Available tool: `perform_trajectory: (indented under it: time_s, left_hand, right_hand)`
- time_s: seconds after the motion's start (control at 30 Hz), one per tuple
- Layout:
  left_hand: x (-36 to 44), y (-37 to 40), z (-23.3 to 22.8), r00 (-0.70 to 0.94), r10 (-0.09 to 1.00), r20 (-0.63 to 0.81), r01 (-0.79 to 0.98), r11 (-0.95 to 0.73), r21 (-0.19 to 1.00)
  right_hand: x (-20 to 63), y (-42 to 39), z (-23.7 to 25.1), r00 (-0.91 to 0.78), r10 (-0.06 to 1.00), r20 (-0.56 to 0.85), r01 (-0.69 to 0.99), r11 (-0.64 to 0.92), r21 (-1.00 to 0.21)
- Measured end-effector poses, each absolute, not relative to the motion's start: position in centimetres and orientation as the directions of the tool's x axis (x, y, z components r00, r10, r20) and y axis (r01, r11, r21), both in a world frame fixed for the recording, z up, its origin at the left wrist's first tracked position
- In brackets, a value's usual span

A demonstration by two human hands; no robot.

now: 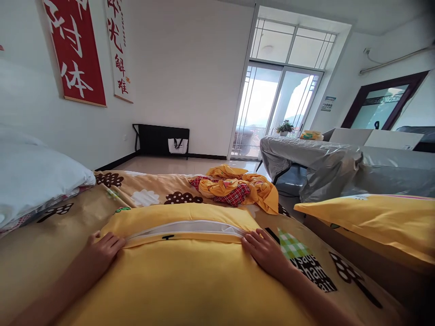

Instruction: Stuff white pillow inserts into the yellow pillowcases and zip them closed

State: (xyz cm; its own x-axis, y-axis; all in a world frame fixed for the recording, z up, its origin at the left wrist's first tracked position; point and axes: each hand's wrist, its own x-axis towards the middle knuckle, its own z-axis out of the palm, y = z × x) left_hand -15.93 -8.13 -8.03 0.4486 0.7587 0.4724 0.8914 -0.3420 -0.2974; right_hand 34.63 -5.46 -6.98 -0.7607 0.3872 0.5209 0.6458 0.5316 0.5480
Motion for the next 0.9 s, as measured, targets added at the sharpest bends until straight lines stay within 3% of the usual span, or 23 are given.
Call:
perform_trajectory:
  time_s: [0.1,0.17,0.37,0.63,0.77,0.9]
  left_hand:
    - [-15.3,-8.0,-7.0,0.475,0.742,0.472,0.862,-0.283,-0.422]
    - [-15.5,-7.9,-6.5,0.446,0.738,0.507,0.87,-0.225,-0.439]
    - [-16.7,-8.4,-6.6,0.357,0.651,0.67,0.924,-0.141,-0.356]
    - [-15.7,-8.6,-9.0,0.303,0.774,0.557,0.948,-0.187,-0.256]
    - [-16.2,-9.1,-8.2,0.288,0.764,0.577,0.956,-0.198,-0.214]
    - [-16.3,-8.9,-7.7,0.225,0.754,0.618,0.974,-0.169,-0.148]
  right_hand:
    - [34.2,-5.3,-6.5,-0.763,0.398,0.509,0.646,0.49,0.585]
    - [34.0,-5.1,-6.0,-0.771,0.403,0.493,0.637,0.489,0.596]
    - [34.2,-4.9,-5.6,-0.801,0.372,0.469,0.598,0.518,0.611]
    - [34.8,-5.1,-6.1,-0.812,0.378,0.445,0.583,0.558,0.59]
    - [34.8,-5.6,-5.5,-0.807,0.373,0.459,0.583,0.631,0.512]
    - [33.3,-6.5,-4.4,-0.705,0.476,0.526,0.677,0.672,0.301]
